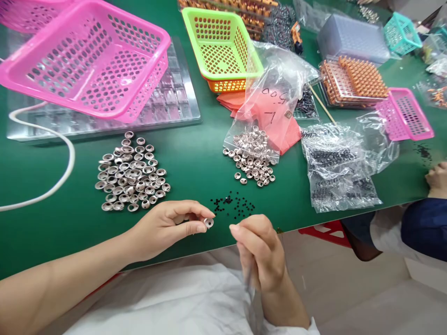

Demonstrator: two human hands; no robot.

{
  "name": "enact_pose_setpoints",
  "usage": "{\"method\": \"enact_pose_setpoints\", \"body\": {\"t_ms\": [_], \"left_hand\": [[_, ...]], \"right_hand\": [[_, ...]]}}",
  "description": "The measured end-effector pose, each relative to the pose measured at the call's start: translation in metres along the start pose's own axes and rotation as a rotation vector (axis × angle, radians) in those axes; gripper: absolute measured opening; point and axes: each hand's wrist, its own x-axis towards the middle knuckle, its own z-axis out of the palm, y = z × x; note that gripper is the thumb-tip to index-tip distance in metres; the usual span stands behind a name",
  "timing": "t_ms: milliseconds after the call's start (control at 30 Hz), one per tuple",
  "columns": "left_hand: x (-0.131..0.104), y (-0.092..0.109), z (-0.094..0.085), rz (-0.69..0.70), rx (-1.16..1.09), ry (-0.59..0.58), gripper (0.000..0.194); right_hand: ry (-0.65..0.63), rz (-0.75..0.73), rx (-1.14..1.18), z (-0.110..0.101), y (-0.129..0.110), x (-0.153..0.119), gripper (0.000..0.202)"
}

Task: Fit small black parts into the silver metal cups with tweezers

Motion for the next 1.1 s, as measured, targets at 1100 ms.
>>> {"method": "enact_pose_setpoints", "body": {"t_ms": [1100], "left_hand": [[-0.01,-0.006,0.008,0.25,0.093,-0.109,0.016]], "right_hand": [[-0.399,-0.55,-0.008,-0.003,0.006,0.02,0.032]]}}
